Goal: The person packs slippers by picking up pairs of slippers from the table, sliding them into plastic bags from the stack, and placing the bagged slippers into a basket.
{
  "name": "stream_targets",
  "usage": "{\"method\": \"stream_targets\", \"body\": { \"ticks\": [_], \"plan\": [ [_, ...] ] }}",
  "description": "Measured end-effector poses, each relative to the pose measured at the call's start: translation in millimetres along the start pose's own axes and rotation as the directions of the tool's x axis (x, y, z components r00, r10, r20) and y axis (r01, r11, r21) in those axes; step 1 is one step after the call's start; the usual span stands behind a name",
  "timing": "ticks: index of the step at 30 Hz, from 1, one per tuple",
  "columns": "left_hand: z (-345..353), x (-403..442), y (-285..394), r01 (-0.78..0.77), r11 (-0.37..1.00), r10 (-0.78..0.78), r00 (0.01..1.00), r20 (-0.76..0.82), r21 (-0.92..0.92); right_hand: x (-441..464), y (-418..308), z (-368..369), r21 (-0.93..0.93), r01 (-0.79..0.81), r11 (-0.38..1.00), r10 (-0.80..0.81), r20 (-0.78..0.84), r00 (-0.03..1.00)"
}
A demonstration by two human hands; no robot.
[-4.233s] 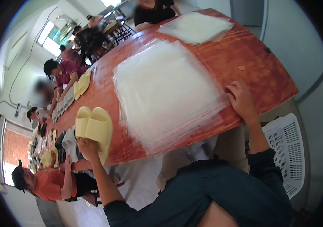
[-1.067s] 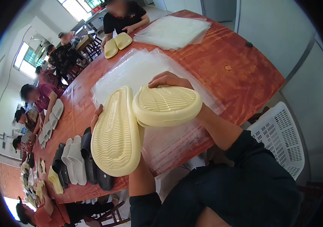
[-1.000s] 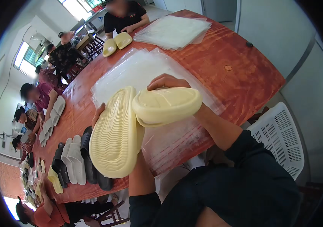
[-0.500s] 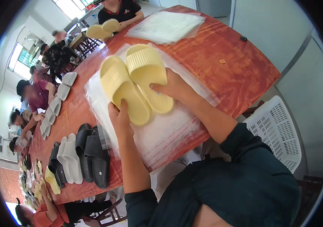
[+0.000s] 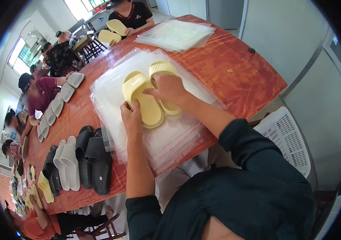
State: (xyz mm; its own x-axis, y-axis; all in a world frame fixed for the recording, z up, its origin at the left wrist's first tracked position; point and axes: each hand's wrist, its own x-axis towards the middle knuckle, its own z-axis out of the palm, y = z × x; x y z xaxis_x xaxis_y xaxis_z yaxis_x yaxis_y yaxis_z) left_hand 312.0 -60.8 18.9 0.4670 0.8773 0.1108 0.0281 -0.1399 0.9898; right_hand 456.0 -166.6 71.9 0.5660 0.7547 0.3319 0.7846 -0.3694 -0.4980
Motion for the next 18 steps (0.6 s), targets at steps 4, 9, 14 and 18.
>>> {"method": "stream_targets", "body": {
  "ticks": [4, 9, 14, 18],
  "plan": [
    [-3.1, 2.9, -4.3, 0.025, 0.999, -0.024, 1.000, -0.008, 0.048, 25.2, -10.8, 17.3, -0.070, -0.133, 0.989, 0.141, 0.113, 0.984],
    [-13.5, 25.9, -26.4, 0.088, 0.996, -0.089, 0.996, 0.006, 0.031, 19.5, 2.3, 54.3, 0.000, -0.082, 0.997, 0.081, -0.198, 0.977],
    [-4.8, 3.9, 0.4, 0.189, 0.932, -0.161, 0.980, 0.115, -0.309, 23.9, 12.3, 37.7, 0.120, -0.243, 0.963, 0.269, -0.295, 0.917],
    [-7.8, 3.7, -4.8, 0.031, 0.999, -0.027, 0.991, 0.129, -0.029, -5.7, 14.3, -37.4, 0.679, -0.090, 0.729, 0.338, -0.243, 0.909]
  ]
}}
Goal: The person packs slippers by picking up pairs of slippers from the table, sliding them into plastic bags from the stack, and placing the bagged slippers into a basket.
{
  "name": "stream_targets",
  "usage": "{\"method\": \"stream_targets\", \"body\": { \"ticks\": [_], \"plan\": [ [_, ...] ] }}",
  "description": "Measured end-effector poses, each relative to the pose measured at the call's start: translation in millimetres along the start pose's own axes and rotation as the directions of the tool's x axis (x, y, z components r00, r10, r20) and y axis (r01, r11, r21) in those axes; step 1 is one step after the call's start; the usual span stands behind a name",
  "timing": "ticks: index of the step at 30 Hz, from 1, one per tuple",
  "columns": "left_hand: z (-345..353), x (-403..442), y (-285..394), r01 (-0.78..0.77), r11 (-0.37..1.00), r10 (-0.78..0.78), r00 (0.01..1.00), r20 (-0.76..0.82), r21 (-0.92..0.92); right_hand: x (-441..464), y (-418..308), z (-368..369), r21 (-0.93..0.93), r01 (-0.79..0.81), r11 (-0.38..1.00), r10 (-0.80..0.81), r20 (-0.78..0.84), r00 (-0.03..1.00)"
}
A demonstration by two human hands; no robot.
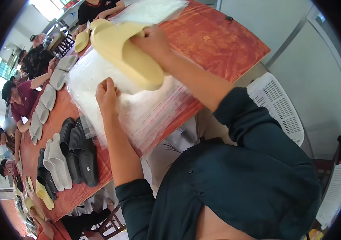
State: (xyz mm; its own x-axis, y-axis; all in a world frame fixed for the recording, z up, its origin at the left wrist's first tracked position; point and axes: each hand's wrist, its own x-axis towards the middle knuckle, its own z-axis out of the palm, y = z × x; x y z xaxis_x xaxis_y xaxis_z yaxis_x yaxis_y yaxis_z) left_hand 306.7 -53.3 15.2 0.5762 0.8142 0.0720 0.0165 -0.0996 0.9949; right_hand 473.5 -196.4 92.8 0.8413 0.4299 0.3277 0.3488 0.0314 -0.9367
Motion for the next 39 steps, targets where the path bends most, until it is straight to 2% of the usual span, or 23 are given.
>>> {"method": "stream_targets", "body": {
  "ticks": [1, 3, 4, 6, 8, 10, 12, 13, 18, 20, 21, 22, 23, 24, 25, 26, 27, 29, 30, 32, 34, 36, 39],
  "plan": [
    [2.2, -4.5, 4.6, 0.004, 1.000, -0.004, 1.000, 0.004, -0.001, -8.1, -12.6, -19.2, 0.100, 0.005, 0.995, -0.003, -0.016, 1.000],
    [6.7, -13.2, 20.2, -0.358, 0.860, 0.353, 0.932, 0.082, 0.364, -18.9, -21.3, -58.0, 0.217, -0.012, 0.976, 0.018, -0.029, 0.999],
    [9.7, -21.6, 32.0, -0.360, 0.859, 0.351, 0.932, 0.092, 0.363, -28.1, -30.3, -78.9, 0.227, -0.010, 0.974, 0.020, -0.039, 0.999],
    [16.0, -46.4, 57.7, -0.485, 0.738, 0.273, 0.850, 0.451, 0.468, -44.4, -32.6, -114.0, 0.233, -0.007, 0.972, 0.023, -0.064, 0.998],
    [21.8, -71.3, 69.0, -0.622, 0.560, 0.211, 0.745, 0.633, 0.547, -55.6, -24.7, -141.9, 0.201, 0.003, 0.980, 0.020, -0.113, 0.993],
    [35.4, -92.7, 71.5, -0.610, 0.517, 0.144, 0.754, 0.641, 0.601, -69.9, -15.6, -162.0, 0.183, -0.009, 0.983, 0.036, -0.142, 0.989],
    [42.2, -100.5, 60.1, -0.639, 0.380, 0.121, 0.751, 0.649, 0.669, -83.6, -3.7, -171.5, 0.182, -0.023, 0.983, 0.054, -0.167, 0.984],
    [44.7, -102.2, 51.2, -0.653, 0.349, 0.172, 0.749, 0.640, 0.672, -89.3, 3.3, -174.1, 0.183, -0.042, 0.982, 0.075, -0.178, 0.981],
    [47.4, -105.4, 47.6, -0.581, 0.424, 0.167, 0.804, 0.570, 0.695, -106.4, 18.9, -184.0, 0.273, -0.087, 0.958, 0.138, -0.173, 0.975],
    [46.4, -102.2, 46.6, -0.578, 0.430, 0.189, 0.809, 0.557, 0.693, -106.4, 18.7, -188.8, 0.205, 0.026, 0.979, 0.008, -0.164, 0.986],
    [44.7, -98.1, 44.8, -0.570, 0.486, 0.229, 0.814, 0.533, 0.663, -107.3, 13.6, -191.5, 0.208, 0.028, 0.978, 0.007, -0.167, 0.986],
    [42.9, -93.2, 45.5, -0.563, 0.539, 0.269, 0.820, 0.505, 0.627, -110.5, 3.9, -193.7, 0.211, 0.112, 0.971, -0.099, -0.069, 0.993],
    [39.9, -87.5, 48.9, -0.591, 0.483, 0.322, 0.806, 0.496, 0.646, -113.3, -1.8, -195.0, 0.222, 0.194, 0.956, -0.206, 0.031, 0.978],
    [39.4, -84.9, 56.7, -0.613, 0.425, 0.375, 0.789, 0.488, 0.666, -114.6, -1.8, -195.7, 0.226, 0.199, 0.954, -0.210, 0.029, 0.977],
    [39.9, -84.4, 65.9, -0.631, 0.504, 0.419, 0.775, 0.473, 0.589, -116.5, -0.3, -195.7, 0.193, 0.235, 0.953, -0.285, 0.295, 0.912],
    [43.4, -84.8, 74.4, -0.595, 0.531, 0.394, 0.804, 0.446, 0.603, -119.3, 1.4, -194.9, 0.169, 0.280, 0.945, -0.326, 0.538, 0.777],
    [47.8, -85.8, 81.5, -0.559, 0.557, 0.371, 0.829, 0.418, 0.614, -124.7, 3.6, -188.1, 0.146, 0.328, 0.933, -0.350, 0.581, 0.735],
    [51.7, -90.6, 88.3, -0.560, 0.525, 0.365, 0.828, 0.426, 0.641, -137.4, 3.8, -177.9, 0.040, 0.379, 0.924, -0.320, 0.624, 0.713],
    [53.4, -93.3, 88.9, -0.616, 0.490, 0.419, 0.787, 0.453, 0.617, -136.7, 6.0, -177.3, 0.039, 0.385, 0.922, -0.324, 0.620, 0.714],
    [58.9, -104.2, 92.3, -0.670, 0.422, 0.463, 0.738, 0.491, 0.610, -135.2, 11.5, -175.7, -0.250, 0.382, 0.890, -0.201, 0.536, 0.820],
    [63.7, -115.8, 92.8, -0.747, 0.380, 0.511, 0.661, 0.550, 0.545, -128.0, 16.4, -173.0, -0.256, 0.310, 0.915, -0.154, 0.489, 0.858],
    [72.0, -133.6, 99.2, -0.730, 0.429, 0.456, 0.684, 0.570, 0.532, -121.3, 23.9, -166.3, -0.384, 0.315, 0.868, -0.152, 0.399, 0.904],
    [87.0, -153.1, 101.8, -0.802, 0.396, 0.490, 0.596, 0.636, 0.446, -120.0, 29.1, -144.9, -0.389, 0.356, 0.850, -0.145, 0.476, 0.867]
  ]
}}
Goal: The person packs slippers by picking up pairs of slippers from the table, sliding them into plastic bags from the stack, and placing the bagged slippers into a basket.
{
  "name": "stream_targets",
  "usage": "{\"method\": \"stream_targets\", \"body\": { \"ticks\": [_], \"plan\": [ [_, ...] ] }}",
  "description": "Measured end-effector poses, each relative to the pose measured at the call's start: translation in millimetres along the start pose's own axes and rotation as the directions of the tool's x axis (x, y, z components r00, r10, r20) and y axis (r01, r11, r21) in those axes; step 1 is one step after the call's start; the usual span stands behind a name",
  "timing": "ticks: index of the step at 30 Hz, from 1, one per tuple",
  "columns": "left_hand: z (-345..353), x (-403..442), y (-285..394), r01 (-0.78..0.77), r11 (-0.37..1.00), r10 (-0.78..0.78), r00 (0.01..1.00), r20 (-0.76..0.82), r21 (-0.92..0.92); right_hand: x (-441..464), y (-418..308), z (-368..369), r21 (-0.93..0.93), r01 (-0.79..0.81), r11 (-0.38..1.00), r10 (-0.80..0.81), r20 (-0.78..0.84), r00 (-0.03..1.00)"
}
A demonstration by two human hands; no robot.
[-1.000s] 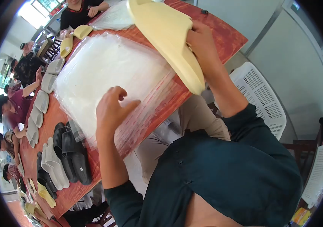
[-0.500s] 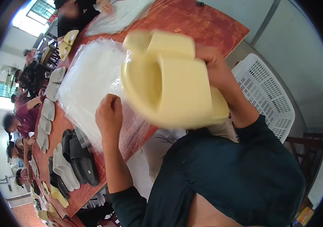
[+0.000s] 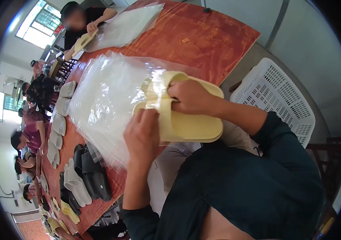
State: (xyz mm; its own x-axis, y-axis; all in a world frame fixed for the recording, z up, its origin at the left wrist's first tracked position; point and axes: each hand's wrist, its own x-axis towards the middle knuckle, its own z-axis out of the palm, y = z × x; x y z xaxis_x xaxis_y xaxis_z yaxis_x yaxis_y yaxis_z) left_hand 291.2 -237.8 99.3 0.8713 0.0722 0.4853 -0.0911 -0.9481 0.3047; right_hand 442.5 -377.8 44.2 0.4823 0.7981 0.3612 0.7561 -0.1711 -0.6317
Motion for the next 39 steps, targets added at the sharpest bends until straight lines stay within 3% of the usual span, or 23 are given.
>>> {"method": "stream_targets", "body": {
  "ticks": [2, 4, 5, 6, 8, 10, 11, 14, 15, 17, 18, 20, 22, 25, 27, 30, 31, 32, 33, 35, 37, 38, 39],
  "plan": [
    [5.8, -0.8, 14.9, -0.112, 0.994, 0.112, 0.994, 0.015, -0.006, 6.3, 1.4, 18.2, 0.021, 0.013, 1.000, -0.013, 0.000, 1.000],
    [13.7, -1.1, 32.7, -0.184, 0.977, 0.189, 0.981, 0.039, -0.103, 11.7, 10.8, 36.7, 0.100, 0.016, 0.995, -0.005, -0.109, 0.994],
    [21.2, -3.8, 40.8, -0.236, 0.960, 0.242, 0.970, 0.017, -0.153, 19.4, 15.6, 38.2, -0.096, 0.103, 0.990, -0.107, -0.043, 0.993],
    [25.9, -8.2, 52.7, -0.279, 0.941, 0.290, 0.956, 0.033, -0.194, 22.6, 6.4, 33.8, -0.104, 0.098, 0.990, -0.103, -0.047, 0.994],
    [36.7, -17.1, 75.2, -0.326, 0.911, 0.348, 0.936, 0.046, -0.253, 20.9, -16.9, 17.8, -0.029, -0.041, 0.999, 0.033, -0.235, 0.972],
    [48.3, -23.4, 92.0, -0.340, 0.741, 0.486, 0.867, 0.112, -0.579, 15.5, -9.0, 6.1, 0.016, -0.051, 0.999, 0.054, -0.328, 0.943],
    [52.5, -24.0, 94.8, -0.341, 0.721, 0.498, 0.860, 0.109, -0.604, 10.7, -0.8, -2.1, 0.068, -0.042, 0.997, 0.067, -0.416, 0.907],
    [64.9, -26.3, 98.2, -0.274, 0.650, 0.525, 0.836, 0.158, -0.709, -18.4, 25.0, -28.0, 0.195, -0.010, 0.981, 0.139, -0.662, 0.737],
    [69.2, -25.1, 98.9, -0.265, 0.635, 0.529, 0.834, 0.159, -0.725, -34.0, 30.5, -39.3, 0.180, -0.052, 0.982, 0.161, -0.668, 0.726],
    [80.0, -21.0, 105.8, -0.212, 0.599, 0.528, 0.829, 0.182, -0.772, -73.1, 39.3, -65.4, 0.282, -0.186, 0.941, 0.338, -0.772, 0.538],
    [90.1, -19.2, 111.2, -0.208, 0.574, 0.543, 0.820, 0.178, -0.792, -94.7, 56.4, -72.2, 0.271, -0.214, 0.939, 0.344, -0.778, 0.526],
    [114.7, -15.9, 117.2, -0.195, 0.529, 0.585, 0.789, 0.189, -0.826, -139.2, 92.6, -77.9, 0.042, -0.615, 0.787, 0.265, -0.924, 0.276],
    [139.1, -13.3, 127.9, -0.173, 0.512, 0.600, 0.773, 0.207, -0.841, -167.4, 84.9, -83.2, 0.292, -0.681, 0.671, 0.458, -0.886, 0.071],
    [171.4, -17.8, 138.9, -0.167, 0.488, 0.634, 0.742, 0.217, -0.857, -236.4, 153.1, -66.1, 0.277, -0.718, 0.638, 0.403, -0.915, 0.005],
    [185.0, -23.5, 138.1, -0.119, 0.485, 0.661, 0.698, 0.274, -0.866, -271.3, 192.9, -49.0, 0.186, -0.906, 0.381, 0.306, -0.950, -0.067],
    [194.3, -28.6, 127.2, -0.066, 0.544, 0.629, 0.692, 0.355, -0.837, -268.8, 215.1, -36.8, 0.273, -0.920, 0.283, 0.387, -0.910, -0.150],
    [195.0, -30.3, 122.5, -0.062, 0.574, 0.601, 0.710, 0.368, -0.817, -292.5, 257.8, -19.2, -0.053, -0.998, 0.022, 0.486, -0.872, 0.057],
    [194.7, -32.1, 116.8, -0.052, 0.587, 0.575, 0.730, 0.370, -0.808, -316.0, 302.1, -6.4, -0.414, -0.893, -0.177, 0.611, -0.757, 0.230],
    [194.3, -34.5, 108.5, -0.043, 0.609, 0.540, 0.754, 0.374, -0.792, -315.7, 299.9, -5.7, -0.433, -0.894, -0.111, 0.621, -0.733, 0.278],
    [201.5, -47.1, 84.8, -0.010, 0.667, 0.461, 0.791, 0.402, -0.745, -318.3, 271.1, 8.1, -0.796, -0.601, 0.076, 0.443, -0.513, 0.735],
    [194.1, -55.0, 63.9, 0.042, 0.718, 0.360, 0.832, 0.423, -0.694, -325.8, 282.2, 21.7, -0.824, -0.566, -0.033, 0.510, -0.501, 0.699],
    [187.1, -57.4, 55.0, 0.120, 0.683, 0.306, 0.848, 0.432, -0.720, -344.0, 320.6, 33.8, -0.809, -0.586, -0.032, 0.657, -0.459, 0.597],
    [179.4, -61.2, 45.9, 0.192, 0.633, 0.256, 0.863, 0.437, -0.750, -364.6, 344.9, 39.4, -0.702, -0.706, 0.096, 0.686, -0.467, 0.558]
  ]
}}
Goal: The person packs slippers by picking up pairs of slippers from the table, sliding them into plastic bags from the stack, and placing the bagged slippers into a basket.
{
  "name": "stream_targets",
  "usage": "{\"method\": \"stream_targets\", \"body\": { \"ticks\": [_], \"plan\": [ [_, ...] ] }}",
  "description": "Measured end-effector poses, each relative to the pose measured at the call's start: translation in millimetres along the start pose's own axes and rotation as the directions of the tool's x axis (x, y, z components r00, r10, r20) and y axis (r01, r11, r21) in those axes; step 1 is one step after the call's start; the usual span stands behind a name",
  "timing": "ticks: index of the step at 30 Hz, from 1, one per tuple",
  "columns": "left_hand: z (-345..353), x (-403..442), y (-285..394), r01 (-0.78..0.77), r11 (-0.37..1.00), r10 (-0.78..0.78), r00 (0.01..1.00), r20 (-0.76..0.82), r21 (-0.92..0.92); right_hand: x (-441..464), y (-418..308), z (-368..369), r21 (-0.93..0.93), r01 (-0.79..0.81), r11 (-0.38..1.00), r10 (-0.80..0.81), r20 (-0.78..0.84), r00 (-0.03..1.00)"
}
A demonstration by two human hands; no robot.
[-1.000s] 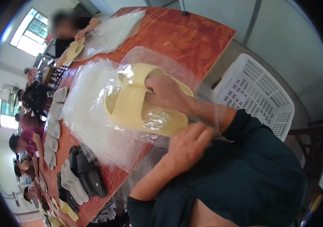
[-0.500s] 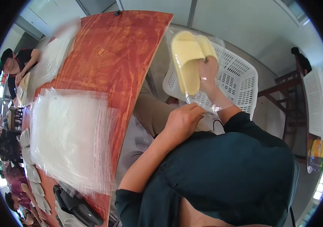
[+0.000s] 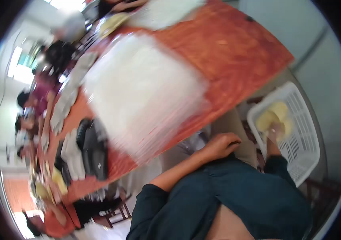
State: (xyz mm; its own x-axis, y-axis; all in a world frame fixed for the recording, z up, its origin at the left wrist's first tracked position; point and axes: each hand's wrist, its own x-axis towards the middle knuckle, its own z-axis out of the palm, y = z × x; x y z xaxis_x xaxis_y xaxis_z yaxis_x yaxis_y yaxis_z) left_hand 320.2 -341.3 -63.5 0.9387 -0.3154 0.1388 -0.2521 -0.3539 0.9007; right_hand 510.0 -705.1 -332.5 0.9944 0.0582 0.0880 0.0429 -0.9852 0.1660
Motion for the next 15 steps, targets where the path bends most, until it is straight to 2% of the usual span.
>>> {"method": "stream_targets", "body": {
  "ticks": [1, 2, 3, 4, 5, 6, 7, 9, 11, 12, 13, 14, 15],
  "plan": [
    [-8.8, -10.3, -2.2, 0.060, 0.996, -0.061, 0.998, -0.017, -0.061, 2.7, 12.2, 28.5, 0.200, -0.042, 0.979, 0.036, 0.034, 0.999],
    [-19.0, -21.4, -0.5, 0.081, 0.996, -0.084, 0.994, -0.075, -0.043, -8.3, 27.5, 42.8, 0.579, -0.059, 0.813, 0.098, -0.036, 0.995],
    [-27.0, -33.1, 3.7, 0.112, 0.987, -0.123, 0.988, -0.096, -0.112, -24.3, 30.0, 64.1, 0.619, 0.033, 0.785, 0.019, -0.077, 0.997],
    [-33.4, -43.4, 7.2, 0.135, 0.973, -0.156, 0.982, -0.106, -0.186, -40.5, 0.7, -71.1, 0.650, -0.342, 0.678, 0.042, 0.431, 0.901],
    [-38.7, -53.9, 9.7, 0.136, 0.974, -0.161, 0.977, -0.136, -0.181, -51.2, 1.6, -113.9, 0.660, -0.180, 0.729, -0.158, 0.418, 0.895],
    [-42.6, -63.7, 11.5, 0.158, 0.959, -0.188, 0.975, -0.114, -0.237, -62.8, 5.5, -142.6, 0.665, -0.016, 0.747, -0.344, 0.407, 0.846],
    [-45.1, -71.4, 13.0, 0.177, 0.939, -0.210, 0.974, -0.085, -0.294, -67.4, -6.2, -191.3, 0.665, 0.002, 0.747, -0.357, 0.399, 0.844],
    [-46.0, -81.9, 16.4, 0.198, 0.913, -0.238, 0.969, -0.072, -0.356, -80.9, -33.3, -284.6, 0.565, 0.187, 0.803, -0.413, 0.302, 0.860],
    [-43.2, -86.6, 17.8, 0.220, 0.884, -0.256, 0.966, -0.032, -0.413, -66.7, -56.3, -330.6, 0.828, 0.134, 0.544, -0.293, 0.038, 0.955],
    [-41.4, -86.4, 17.1, 0.211, 0.889, -0.243, 0.970, -0.028, -0.406, -51.7, -62.8, -351.8, 0.875, 0.312, 0.371, -0.299, -0.205, 0.932],
    [-39.0, -86.3, 16.9, 0.202, 0.895, -0.230, 0.973, -0.025, -0.399, -48.3, -73.3, -377.2, 0.903, 0.417, 0.107, -0.105, -0.407, 0.907],
    [-36.7, -86.8, 17.6, 0.196, 0.896, -0.224, 0.974, -0.024, -0.398, -36.2, -94.8, -433.4, 0.625, 0.772, -0.117, -0.045, -0.780, 0.624],
    [-35.0, -88.1, 18.7, 0.193, 0.899, -0.226, 0.973, -0.038, -0.394, -21.9, -63.3, -450.5, 0.525, 0.851, 0.011, -0.007, -0.851, 0.525]
  ]
}}
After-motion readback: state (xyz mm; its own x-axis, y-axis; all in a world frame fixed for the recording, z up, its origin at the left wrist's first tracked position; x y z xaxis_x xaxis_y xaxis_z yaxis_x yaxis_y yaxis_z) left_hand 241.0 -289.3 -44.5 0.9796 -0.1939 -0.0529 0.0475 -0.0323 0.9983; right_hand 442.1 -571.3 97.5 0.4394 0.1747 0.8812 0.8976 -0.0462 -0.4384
